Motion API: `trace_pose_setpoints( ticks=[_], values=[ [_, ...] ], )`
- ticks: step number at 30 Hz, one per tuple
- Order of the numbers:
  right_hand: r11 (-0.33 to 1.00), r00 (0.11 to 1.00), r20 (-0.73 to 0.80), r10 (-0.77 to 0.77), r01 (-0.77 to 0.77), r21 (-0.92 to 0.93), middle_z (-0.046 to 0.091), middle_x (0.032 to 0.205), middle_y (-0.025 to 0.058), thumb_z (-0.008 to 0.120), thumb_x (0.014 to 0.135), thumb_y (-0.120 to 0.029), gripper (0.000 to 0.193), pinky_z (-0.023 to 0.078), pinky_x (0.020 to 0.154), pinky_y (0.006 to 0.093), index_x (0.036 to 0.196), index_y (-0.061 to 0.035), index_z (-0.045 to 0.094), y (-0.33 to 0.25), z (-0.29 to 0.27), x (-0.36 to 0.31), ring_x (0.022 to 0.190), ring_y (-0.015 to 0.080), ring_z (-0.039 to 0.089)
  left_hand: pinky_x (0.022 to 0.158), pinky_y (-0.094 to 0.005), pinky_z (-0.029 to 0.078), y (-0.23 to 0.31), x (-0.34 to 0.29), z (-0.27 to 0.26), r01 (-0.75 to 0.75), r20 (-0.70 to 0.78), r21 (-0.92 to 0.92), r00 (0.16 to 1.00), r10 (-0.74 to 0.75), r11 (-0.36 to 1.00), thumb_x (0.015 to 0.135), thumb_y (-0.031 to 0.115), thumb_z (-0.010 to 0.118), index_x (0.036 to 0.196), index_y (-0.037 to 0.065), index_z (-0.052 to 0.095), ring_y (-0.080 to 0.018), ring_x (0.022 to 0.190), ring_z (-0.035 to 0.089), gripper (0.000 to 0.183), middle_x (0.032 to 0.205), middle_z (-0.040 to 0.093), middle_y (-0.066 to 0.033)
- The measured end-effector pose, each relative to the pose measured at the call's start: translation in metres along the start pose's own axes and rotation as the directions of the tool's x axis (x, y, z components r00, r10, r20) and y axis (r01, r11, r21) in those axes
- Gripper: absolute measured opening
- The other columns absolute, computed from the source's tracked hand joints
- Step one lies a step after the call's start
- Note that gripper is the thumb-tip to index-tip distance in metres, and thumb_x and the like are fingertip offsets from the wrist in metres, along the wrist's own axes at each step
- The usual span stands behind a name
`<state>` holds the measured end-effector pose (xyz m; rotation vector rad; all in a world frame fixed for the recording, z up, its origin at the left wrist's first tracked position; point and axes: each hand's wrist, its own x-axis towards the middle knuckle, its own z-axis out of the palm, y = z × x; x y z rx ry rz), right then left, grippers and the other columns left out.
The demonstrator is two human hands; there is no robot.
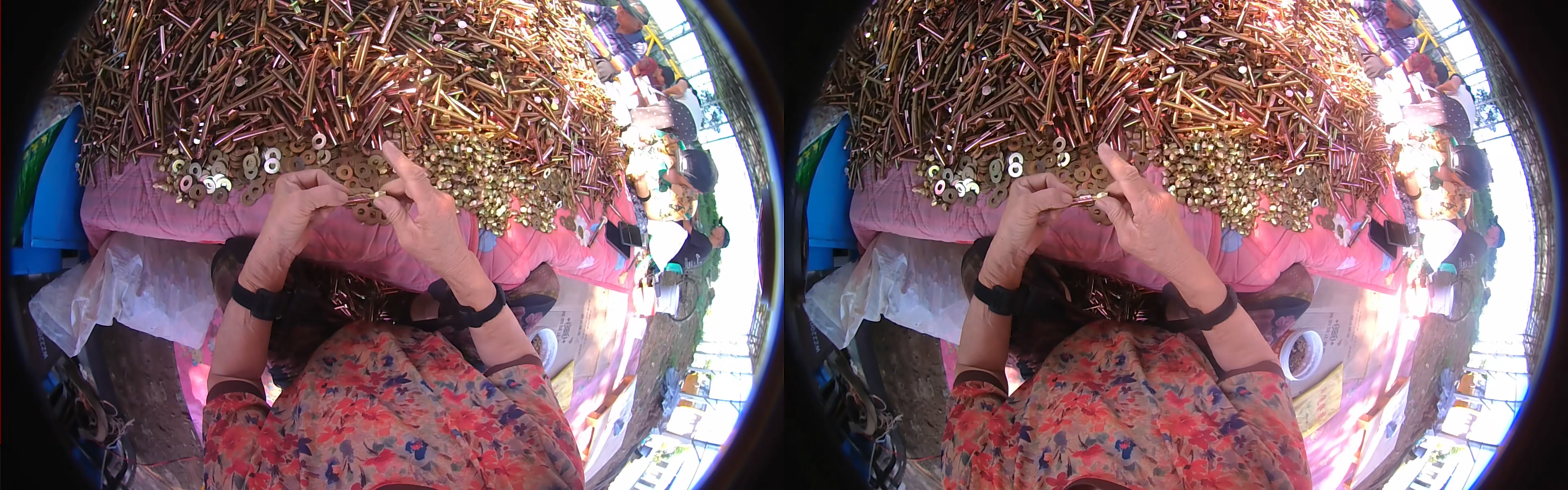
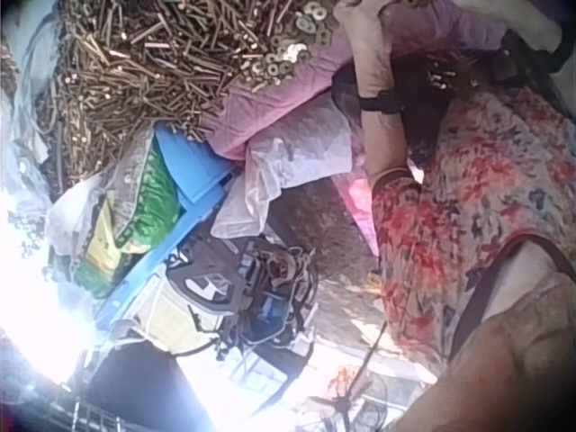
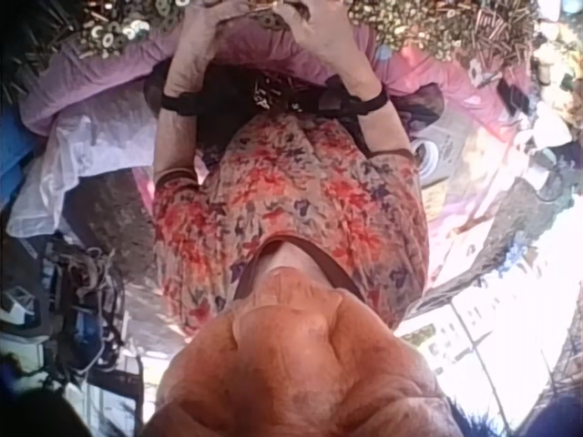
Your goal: Sorting and assembling bolts and washers from a large pile.
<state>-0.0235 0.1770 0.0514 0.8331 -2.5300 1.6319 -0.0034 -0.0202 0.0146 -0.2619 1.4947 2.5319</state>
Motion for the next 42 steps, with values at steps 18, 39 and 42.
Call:
trace_pose_setpoints(
  ticks=[18,39,42],
  values=[
    [0.984,0.994,-0.055,0.092,-0.099,-0.148,0.064,0.073,0.0116,0.063,0.084,-0.017,0.029,0.046,0.055,0.0314,0.111,-0.0063,0.058,0.035,-0.005,-0.007,0.059,0.0217,0.06,0.064,-0.0344,0.05,0.044,0.022,-0.02,-0.085,-0.118,0.93,0.853,0.509,0.357,0.071,0.005,0.064,0.095,0.0,0.065,-0.0271,0.077,0.064,0.024,0.088,0.063,-0.0187],
    [0.843,0.973,0.173,-0.15,0.218,-0.492,0.051,0.09,0.0112,0.067,0.071,-0.013,0.022,0.046,0.075,0.0379,0.089,-0.0043,0.059,0.04,0.055,0.01,0.091,0.0292,0.054,0.07,-0.0419,0.049,0.039,0.064,-0.025,0.016,-0.021,1.0,0.79,0.613,0.014,0.073,0.018,0.071,0.094,-0.001,0.059,-0.0352,0.083,0.061,0.03,0.085,0.06,-0.0203],
    [0.881,0.985,0.138,-0.103,0.155,-0.448,0.052,0.09,0.0108,0.067,0.071,-0.013,0.022,0.047,0.075,0.039,0.09,-0.0047,0.059,0.04,0.052,0.008,0.091,0.0297,0.054,0.071,-0.0434,0.049,0.036,0.073,-0.023,0.166,-0.118,0.986,0.78,0.615,-0.021,0.069,0.016,0.073,0.096,-0.002,0.055,-0.0397,0.082,0.059,0.037,0.084,0.06,-0.0235]
  ],
)
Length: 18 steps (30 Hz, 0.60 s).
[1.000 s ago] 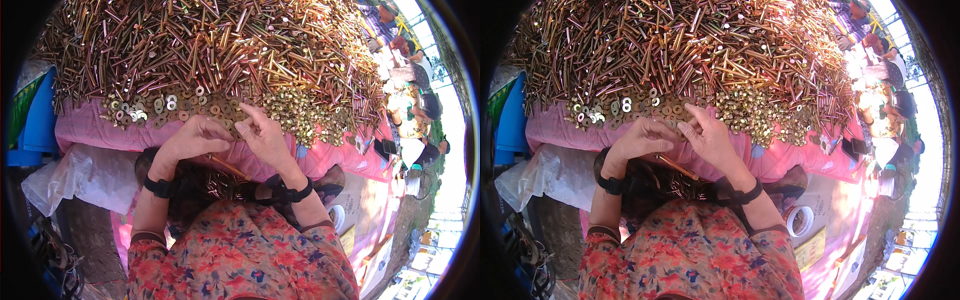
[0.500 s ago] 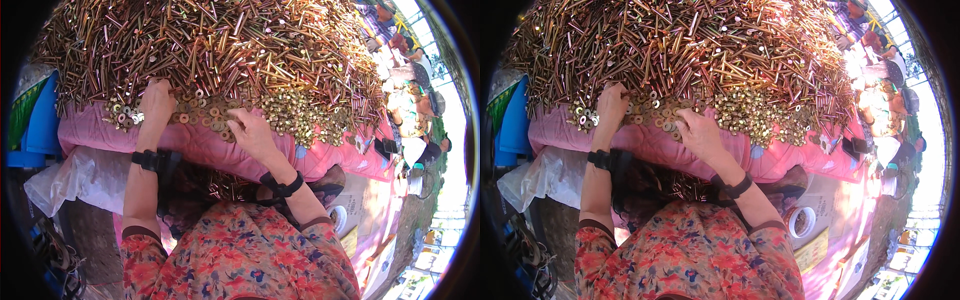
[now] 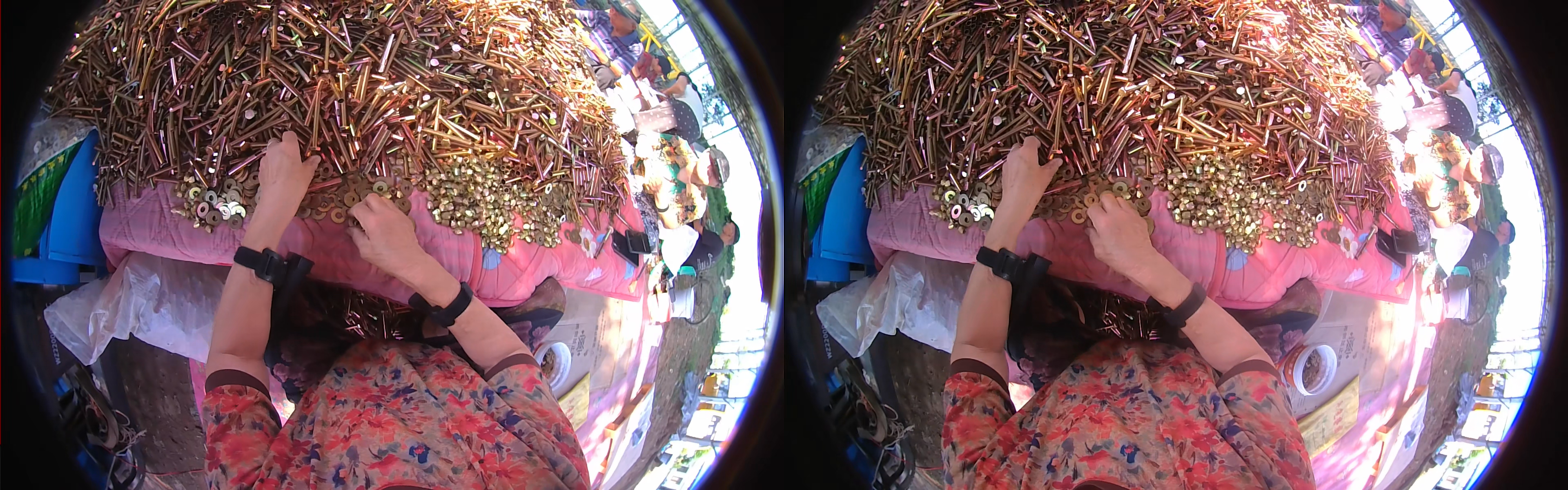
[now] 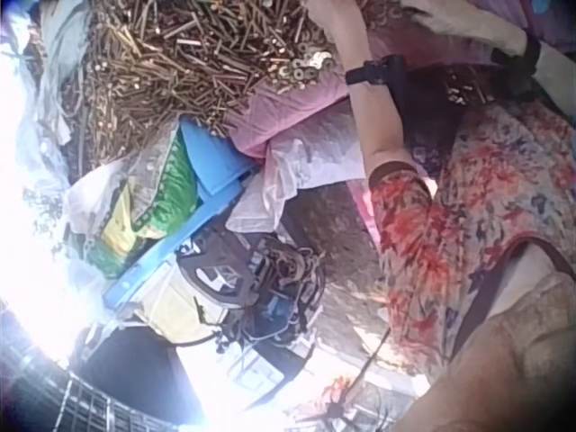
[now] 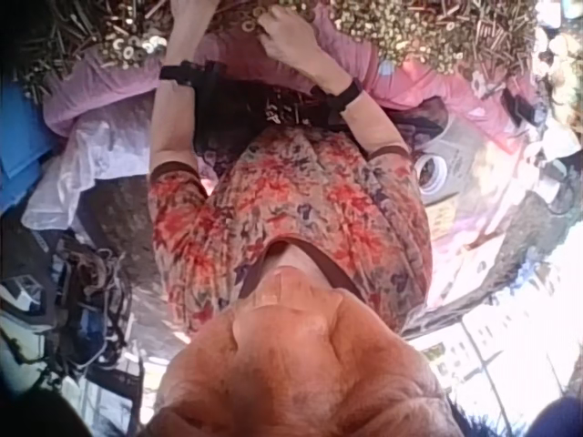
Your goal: Sorting and assembling bolts and washers from a large pile.
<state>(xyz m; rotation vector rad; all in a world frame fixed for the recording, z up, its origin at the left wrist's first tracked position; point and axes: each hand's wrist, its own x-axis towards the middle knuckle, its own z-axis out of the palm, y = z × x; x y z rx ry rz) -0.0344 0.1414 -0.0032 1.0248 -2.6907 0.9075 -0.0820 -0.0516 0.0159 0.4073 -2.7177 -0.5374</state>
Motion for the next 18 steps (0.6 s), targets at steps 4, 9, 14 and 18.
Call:
trace_pose_setpoints(
  ticks=[4,9,14,18],
  values=[
    [0.998,0.998,-0.049,0.048,-0.047,0.034,0.053,0.089,0.011,0.066,0.073,-0.014,0.021,0.047,0.074,0.0393,0.091,-0.0051,0.059,0.003,0.001,-0.003,0.088,0.0304,0.055,0.075,-0.0455,0.051,0.006,0.007,0.004,0.029,0.095,0.0,0.995,-0.029,1.0,0.07,0.017,0.073,0.1,-0.004,0.05,-0.0428,0.086,0.06,0.044,0.096,0.056,-0.027],
    [0.986,0.991,-0.084,0.108,-0.095,0.136,0.055,0.09,0.0123,0.064,0.076,-0.016,0.021,0.047,0.072,0.0399,0.093,-0.0049,0.059,0.006,-0.003,-0.008,0.085,0.0323,0.057,0.075,-0.0458,0.051,0.012,0.008,0.008,0.098,0.027,-0.028,0.995,-0.098,0.995,0.068,0.016,0.073,0.1,-0.004,0.049,-0.0435,0.086,0.06,0.045,0.096,0.055,-0.0272],
    [0.982,0.99,-0.047,0.132,-0.125,0.143,0.053,0.089,0.0128,0.064,0.077,-0.018,0.021,0.048,0.071,0.0413,0.091,-0.005,0.056,0.005,-0.012,-0.015,0.086,0.0331,0.057,0.076,-0.0475,0.049,0.01,0.008,0.014,0.062,-0.028,-0.015,0.998,-0.063,0.998,0.069,0.012,0.068,0.097,-0.003,0.05,-0.0439,0.088,0.058,0.037,0.097,0.055,-0.0263],
    [0.967,0.98,-0.045,0.193,-0.183,0.175,0.055,0.091,0.0124,0.065,0.077,-0.021,0.024,0.048,0.071,0.0408,0.094,-0.006,0.056,0.013,-0.011,-0.022,0.084,0.0328,0.058,0.073,-0.0421,0.048,-0.017,0.008,0.023,0.004,-0.04,-0.162,0.999,-0.011,0.987,0.064,0.01,0.068,0.099,-0.004,0.055,-0.0374,0.08,0.058,0.04,0.084,0.058,-0.0213]
  ],
)
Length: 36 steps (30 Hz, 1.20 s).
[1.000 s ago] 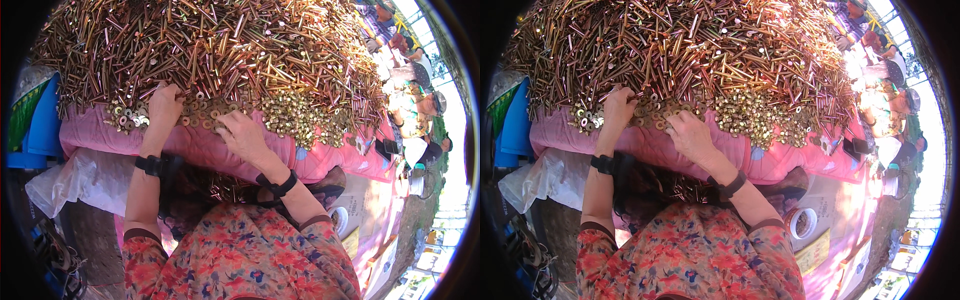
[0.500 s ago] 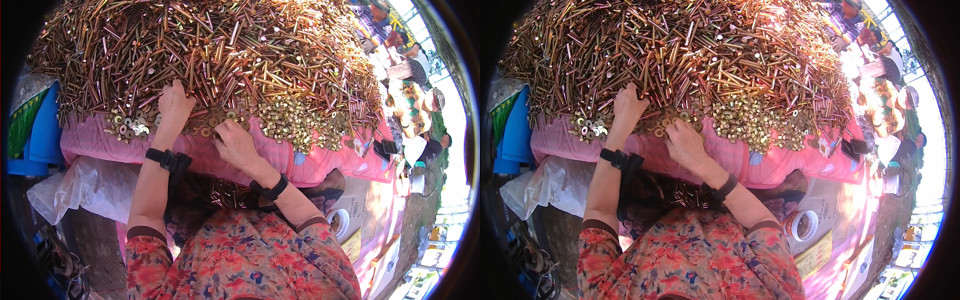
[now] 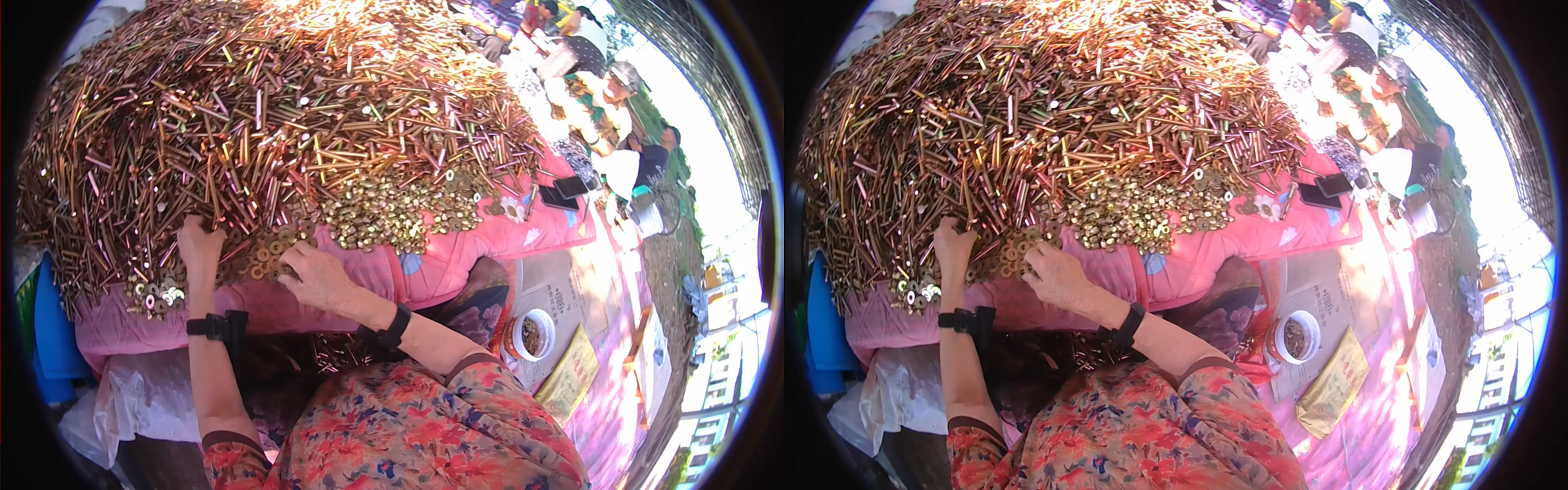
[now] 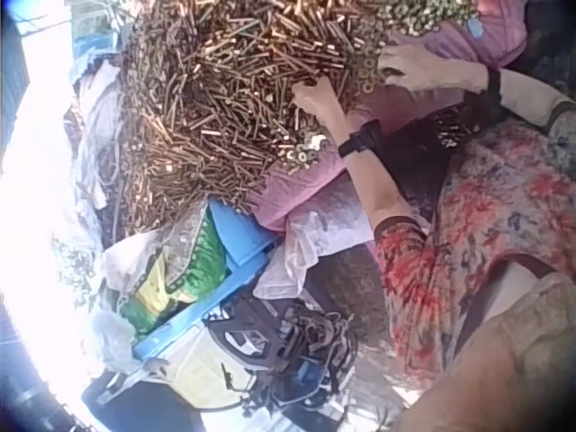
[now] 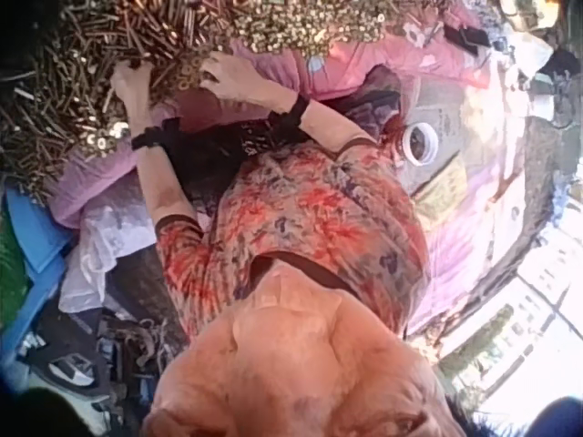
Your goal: Sorting and assembling bolts and washers from a large pile.
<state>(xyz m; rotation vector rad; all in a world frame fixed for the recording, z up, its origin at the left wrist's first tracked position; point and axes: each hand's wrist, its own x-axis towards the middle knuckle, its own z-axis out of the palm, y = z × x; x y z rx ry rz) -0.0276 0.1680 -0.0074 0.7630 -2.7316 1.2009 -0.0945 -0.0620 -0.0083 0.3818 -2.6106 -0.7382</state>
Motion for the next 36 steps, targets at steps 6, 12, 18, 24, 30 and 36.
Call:
trace_pose_setpoints(
  ticks=[6,12,18,24,30,36],
  values=[
    [0.995,0.995,-0.096,0.033,-0.024,0.093,0.055,0.091,0.0132,0.065,0.077,-0.02,0.024,0.047,0.071,0.0408,0.094,-0.0046,0.056,0.008,-0.006,-0.005,0.083,0.0329,0.057,0.049,-0.0195,0.042,-0.048,0.011,-0.02,0.535,0.477,-0.815,0.838,-0.266,0.222,0.074,0.003,0.058,0.105,-0.003,0.057,-0.0095,0.06,0.053,0.032,0.077,0.059,-0.0061],
    [0.919,0.98,-0.171,0.106,-0.031,0.393,0.058,0.086,0.0079,0.066,0.08,-0.016,0.026,0.048,0.067,0.0319,0.1,-0.0015,0.056,0.009,-0.006,0.004,0.075,0.0191,0.058,0.046,-0.0164,0.038,0.016,-0.037,-0.061,0.602,0.594,-0.797,0.796,-0.115,0.054,0.081,0.009,0.05,0.112,-0.003,0.056,-0.0073,0.062,0.049,0.034,0.081,0.057,-0.0035],
    [0.42,0.955,0.027,0.295,-0.154,0.894,0.06,0.089,0.002,0.062,0.088,-0.013,0.023,0.048,0.067,0.0218,0.106,0.0005,0.056,-0.005,-0.011,0.011,0.076,0.0076,0.056,0.041,-0.0152,0.027,0.051,-0.081,-0.038,0.601,0.632,-0.745,0.775,0.019,0.287,0.084,0.007,0.063,0.09,0.0,0.066,-0.0014,0.046,0.04,0.009,0.062,0.054,0.0044],
    [0.264,0.942,0.185,0.279,-0.26,0.929,0.061,0.086,0.0017,0.062,0.088,-0.013,0.023,0.049,0.064,0.022,0.107,-0.0011,0.056,-0.006,-0.015,0.009,0.074,0.0077,0.058,0.04,-0.0153,0.025,0.049,-0.085,-0.039,0.578,0.625,-0.754,0.777,0.07,0.311,0.084,0.007,0.062,0.087,-0.001,0.066,-0.0001,0.046,0.04,0.009,0.065,0.057,0.003],
    [0.353,0.933,0.286,0.219,-0.349,0.868,0.063,0.088,0.0039,0.065,0.086,-0.015,0.029,0.049,0.063,0.0215,0.11,-0.0021,0.056,-0.009,-0.011,0.009,0.075,0.0087,0.059,0.04,-0.0153,0.024,0.041,-0.086,-0.037,0.499,0.597,-0.742,0.795,0.104,0.448,0.082,0.004,0.062,0.085,-0.001,0.064,-0.0008,0.045,0.041,0.007,0.064,0.057,0.001],
    [0.398,0.914,0.264,0.307,-0.375,0.837,0.064,0.089,0.0067,0.058,0.091,-0.024,0.029,0.05,0.066,0.0238,0.108,-0.0007,0.057,-0.017,-0.024,0.012,0.076,0.0113,0.061,0.039,-0.0144,0.027,0.046,-0.081,-0.041,0.661,0.662,-0.742,0.749,-0.031,0.114,0.08,0.004,0.061,0.079,0.004,0.059,-0.0036,0.048,0.046,0.002,0.064,0.057,-0.002]
  ],
)
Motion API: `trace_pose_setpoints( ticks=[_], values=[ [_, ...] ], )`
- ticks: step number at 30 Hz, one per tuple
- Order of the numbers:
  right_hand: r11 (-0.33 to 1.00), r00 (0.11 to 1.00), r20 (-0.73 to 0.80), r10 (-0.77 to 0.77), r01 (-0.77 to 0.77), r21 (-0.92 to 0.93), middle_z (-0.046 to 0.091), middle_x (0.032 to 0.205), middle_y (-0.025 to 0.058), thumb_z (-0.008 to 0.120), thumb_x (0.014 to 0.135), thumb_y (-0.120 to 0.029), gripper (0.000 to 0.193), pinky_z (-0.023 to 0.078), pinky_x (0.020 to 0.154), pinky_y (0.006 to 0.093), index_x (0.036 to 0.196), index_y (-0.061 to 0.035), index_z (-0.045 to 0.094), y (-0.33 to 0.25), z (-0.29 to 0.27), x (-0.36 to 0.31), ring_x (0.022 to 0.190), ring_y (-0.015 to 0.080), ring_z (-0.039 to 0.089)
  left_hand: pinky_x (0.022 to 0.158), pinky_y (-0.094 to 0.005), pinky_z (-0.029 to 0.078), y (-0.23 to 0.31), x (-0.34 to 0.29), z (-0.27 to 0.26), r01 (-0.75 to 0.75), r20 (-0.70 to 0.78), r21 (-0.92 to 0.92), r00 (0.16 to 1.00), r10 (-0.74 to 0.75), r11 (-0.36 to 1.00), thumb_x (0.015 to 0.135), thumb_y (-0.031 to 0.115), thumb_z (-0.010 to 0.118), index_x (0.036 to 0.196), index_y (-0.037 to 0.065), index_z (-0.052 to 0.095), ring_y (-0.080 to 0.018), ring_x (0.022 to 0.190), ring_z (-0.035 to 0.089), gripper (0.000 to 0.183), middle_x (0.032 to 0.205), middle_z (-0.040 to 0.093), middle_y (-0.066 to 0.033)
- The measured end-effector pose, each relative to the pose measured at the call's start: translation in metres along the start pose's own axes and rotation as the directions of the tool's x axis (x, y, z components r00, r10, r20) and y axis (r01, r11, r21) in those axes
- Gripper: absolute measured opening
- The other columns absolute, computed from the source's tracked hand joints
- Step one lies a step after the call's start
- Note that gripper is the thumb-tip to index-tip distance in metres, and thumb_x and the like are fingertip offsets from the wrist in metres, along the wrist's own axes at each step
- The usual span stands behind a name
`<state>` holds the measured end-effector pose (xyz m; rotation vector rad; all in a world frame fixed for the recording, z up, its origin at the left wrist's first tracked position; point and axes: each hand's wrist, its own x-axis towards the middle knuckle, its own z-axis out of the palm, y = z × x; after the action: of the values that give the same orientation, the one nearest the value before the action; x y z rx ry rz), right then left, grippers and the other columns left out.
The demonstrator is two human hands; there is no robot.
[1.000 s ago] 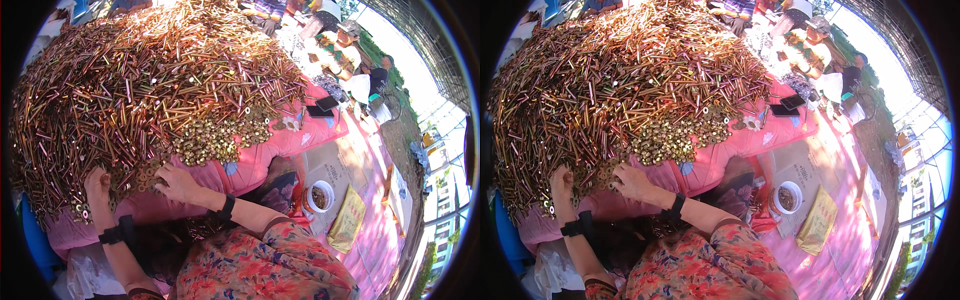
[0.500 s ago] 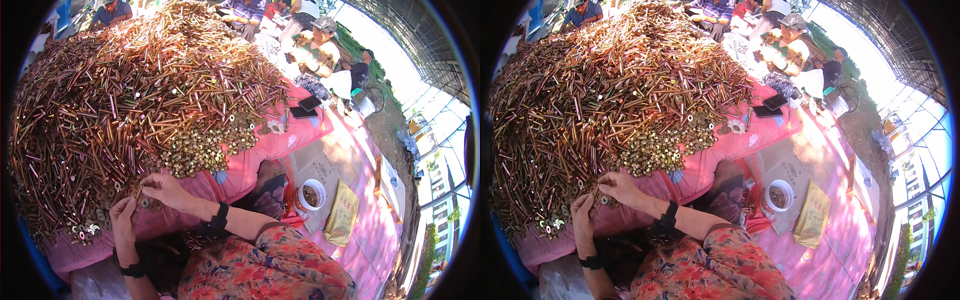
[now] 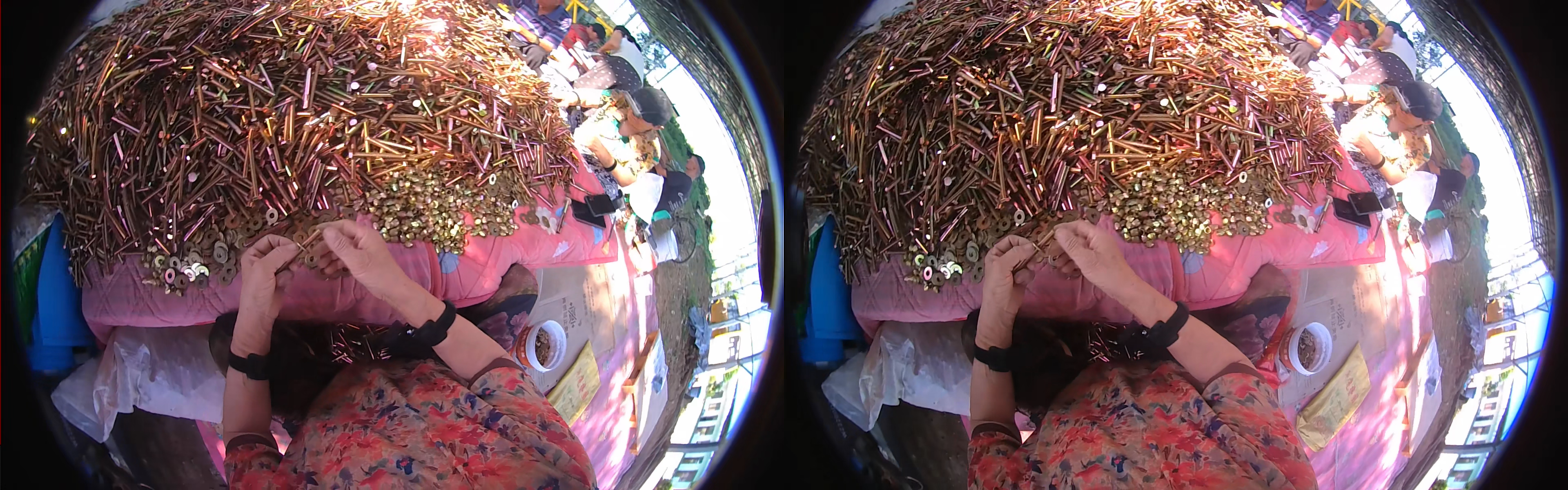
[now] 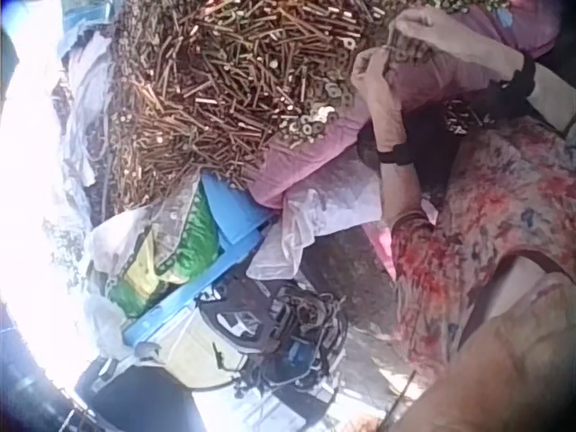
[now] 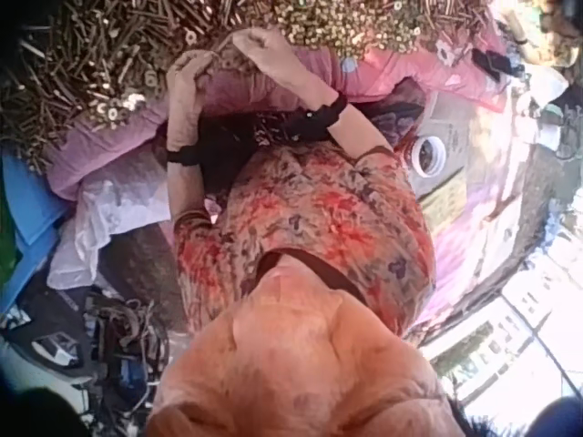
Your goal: Sorting and assembling bolts and washers from a large pile.
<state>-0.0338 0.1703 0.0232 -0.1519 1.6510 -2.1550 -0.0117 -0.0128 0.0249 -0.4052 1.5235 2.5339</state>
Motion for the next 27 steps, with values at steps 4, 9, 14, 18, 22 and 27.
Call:
trace_pose_setpoints(
  ticks=[4,9,14,18,22,27],
  values=[
    [0.7,0.888,-0.12,-0.444,0.26,-0.665,0.065,0.078,0.0127,0.063,0.084,-0.021,0.025,0.05,0.059,0.0314,0.099,-0.0008,0.059,0.011,-0.027,0.04,0.062,0.023,0.063,0.039,-0.0158,0.026,0.001,0.001,-0.006,-0.055,-0.109,-0.159,0.993,0.038,0.986,0.08,0.008,0.059,0.078,0.006,0.057,-0.0041,0.046,0.041,0.004,0.062,0.055,-0.0026],
    [0.248,0.863,0.061,-0.501,0.211,-0.945,0.062,0.078,0.0191,0.064,0.075,-0.013,0.019,0.049,0.066,0.0446,0.087,-0.0004,0.057,0.003,-0.018,0.076,0.073,0.0392,0.061,0.039,-0.0177,0.026,-0.001,0.004,-0.008,-0.115,-0.179,-0.144,0.98,0.088,0.983,0.08,0.007,0.059,0.08,0.006,0.057,-0.0051,0.044,0.036,0.002,0.062,0.052,-0.0026],
    [0.18,0.934,0.064,-0.352,0.135,-0.974,0.064,0.08,0.0181,0.068,0.074,-0.016,0.024,0.049,0.068,0.0415,0.09,0.0006,0.061,0.009,-0.019,0.092,0.076,0.035,0.062,0.038,-0.0164,0.023,-0.001,0.005,-0.007,-0.114,-0.193,-0.143,0.978,0.085,0.983,0.079,0.006,0.062,0.077,0.005,0.059,-0.0028,0.043,0.036,0.004,0.062,0.055,-0.0016],
    [0.401,0.913,-0.003,-0.408,0.176,-0.899,0.064,0.081,0.0179,0.064,0.076,-0.011,0.018,0.05,0.068,0.0384,0.09,-0.0005,0.063,-0.001,-0.041,0.075,0.075,0.0328,0.063,0.038,-0.0163,0.023,-0.001,0.005,-0.008,-0.131,-0.207,-0.149,0.973,0.099,0.98,0.078,0.006,0.061,0.077,0.005,0.059,-0.0029,0.042,0.036,0.003,0.062,0.055,-0.0019],
    [0.253,0.882,0.033,-0.47,0.17,-0.952,0.064,0.081,0.0174,0.061,0.077,-0.01,0.017,0.049,0.069,0.039,0.092,-0.0024,0.064,-0.005,-0.063,0.057,0.076,0.0327,0.063,0.038,-0.0162,0.023,0.0,0.004,-0.006,-0.13,-0.186,-0.16,0.977,0.1,0.978,0.078,0.005,0.061,0.077,0.005,0.059,-0.0031,0.043,0.037,0.002,0.063,0.056,-0.0023],
    [0.162,0.922,0.05,-0.385,0.121,-0.979,0.061,0.085,0.0162,0.06,0.077,-0.013,0.018,0.048,0.072,0.0415,0.092,-0.0033,0.065,-0.005,-0.055,0.046,0.08,0.0341,0.061,0.039,-0.0162,0.025,-0.003,0.008,-0.01,-0.192,-0.249,-0.199,0.958,0.14,0.961,0.078,0.004,0.061,0.078,0.005,0.059,-0.0044,0.046,0.042,0.002,0.063,0.056,-0.0022]
  ],
)
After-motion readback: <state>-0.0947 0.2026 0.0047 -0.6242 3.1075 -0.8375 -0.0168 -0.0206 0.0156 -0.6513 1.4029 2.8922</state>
